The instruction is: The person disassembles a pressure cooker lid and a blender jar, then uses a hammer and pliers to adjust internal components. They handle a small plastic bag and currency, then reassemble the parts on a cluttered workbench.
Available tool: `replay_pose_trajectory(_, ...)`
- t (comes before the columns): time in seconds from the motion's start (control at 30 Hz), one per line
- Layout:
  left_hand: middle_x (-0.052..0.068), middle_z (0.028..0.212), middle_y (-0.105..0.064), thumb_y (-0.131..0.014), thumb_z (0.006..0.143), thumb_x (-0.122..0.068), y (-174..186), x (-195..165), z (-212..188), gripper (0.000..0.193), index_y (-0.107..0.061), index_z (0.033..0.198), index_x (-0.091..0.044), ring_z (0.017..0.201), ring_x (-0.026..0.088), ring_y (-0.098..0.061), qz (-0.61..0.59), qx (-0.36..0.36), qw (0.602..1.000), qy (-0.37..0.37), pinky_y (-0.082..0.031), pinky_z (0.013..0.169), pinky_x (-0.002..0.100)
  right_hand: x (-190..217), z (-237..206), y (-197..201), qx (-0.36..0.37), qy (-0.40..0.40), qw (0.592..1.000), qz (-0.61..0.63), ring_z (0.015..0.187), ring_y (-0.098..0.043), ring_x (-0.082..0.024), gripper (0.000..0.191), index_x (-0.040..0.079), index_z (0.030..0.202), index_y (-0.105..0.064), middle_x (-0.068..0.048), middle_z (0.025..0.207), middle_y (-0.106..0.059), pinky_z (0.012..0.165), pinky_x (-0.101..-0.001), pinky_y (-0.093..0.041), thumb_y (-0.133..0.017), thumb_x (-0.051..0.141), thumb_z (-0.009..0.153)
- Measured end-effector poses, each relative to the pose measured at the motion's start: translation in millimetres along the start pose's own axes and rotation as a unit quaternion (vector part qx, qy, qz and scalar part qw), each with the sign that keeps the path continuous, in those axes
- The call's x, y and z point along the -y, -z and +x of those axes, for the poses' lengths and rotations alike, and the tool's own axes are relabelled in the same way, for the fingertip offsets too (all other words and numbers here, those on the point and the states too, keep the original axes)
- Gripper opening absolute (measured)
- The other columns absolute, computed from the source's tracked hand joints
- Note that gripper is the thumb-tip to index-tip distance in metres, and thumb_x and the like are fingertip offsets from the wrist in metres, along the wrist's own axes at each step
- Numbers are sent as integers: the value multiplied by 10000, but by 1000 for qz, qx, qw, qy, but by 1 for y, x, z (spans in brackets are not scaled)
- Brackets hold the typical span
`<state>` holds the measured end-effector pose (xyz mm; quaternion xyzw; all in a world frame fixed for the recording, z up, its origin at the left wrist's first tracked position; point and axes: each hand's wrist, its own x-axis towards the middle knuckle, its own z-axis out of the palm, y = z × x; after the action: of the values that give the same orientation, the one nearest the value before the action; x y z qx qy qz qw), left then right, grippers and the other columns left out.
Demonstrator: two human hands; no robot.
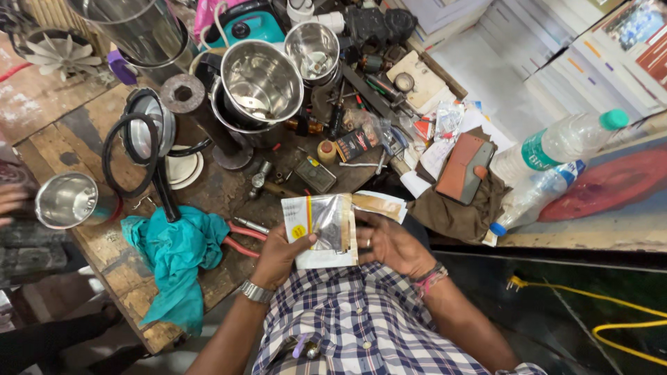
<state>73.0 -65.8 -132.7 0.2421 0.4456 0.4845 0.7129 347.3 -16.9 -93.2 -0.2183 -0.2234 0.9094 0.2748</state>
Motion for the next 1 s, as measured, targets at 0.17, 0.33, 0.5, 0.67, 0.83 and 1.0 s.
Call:
replay_pose_trajectory(0.17, 143, 899, -777, -765, 879, -268, -16, -6, -12, 450, -604, 1220, -22, 737, 253, -776, 388, 28, 912, 132, -620, 665, 361, -75, 4, 17, -254, 13, 947, -198, 789, -660, -265, 308, -88, 1165, -615, -212, 981, -699, 633, -430, -549, -700, 144, 982)
replay_pose_trajectory(0.33, 188, 721, -728, -754, 897, -376, 2, -13, -15, 470, -644, 1249, -86, 649, 370, -703, 669, -159, 717, -110, -525, 533, 477, -57, 26, 51, -474, -24, 876, -88, 495, -625, -253, 180, 47, 1091, -644, -259, 818, -743, 386, -329, -461, -541, 118, 962)
replay_pose_trajectory(0.5, 114, 750, -727, -679, 995, -299, 38, -7, -12, 381, -632, 1285, -56, 619, 270, -734, 500, -266, 777, -275, -540, 540, 413, -4, 93, 70, -525, 26, 850, -34, 513, -629, -250, 192, 52, 1102, -647, -242, 835, -740, 398, -331, -468, -544, 108, 950)
replay_pose_trajectory(0.67, 102, 695, -705, -735, 938, -290, 55, -3, 1, 356, -688, 1189, -42, 579, 287, -683, 630, -268, 648, -334, -524, 523, 420, 41, 134, 78, -545, 51, 837, -12, 531, -633, -248, 207, 57, 1113, -650, -225, 852, -737, 410, -332, -474, -548, 99, 938)
replay_pose_trajectory(0.83, 81, 638, -689, -751, 892, -322, 50, -5, 14, 375, -699, 1142, -47, 531, 277, -665, 625, -271, 662, -314, -519, 505, 421, 69, 151, 90, -539, 58, 840, 2, 550, -637, -245, 224, 62, 1124, -652, -208, 869, -734, 422, -334, -481, -551, 90, 926)
replay_pose_trajectory(1.0, 112, 693, -701, -740, 876, -339, 42, -19, 24, 359, -706, 1114, -72, 560, 292, -676, 625, -289, 637, -348, -520, 492, 425, 90, 172, 77, -510, 70, 857, 28, 568, -640, -242, 243, 67, 1135, -655, -191, 886, -731, 434, -336, -488, -555, 80, 913)
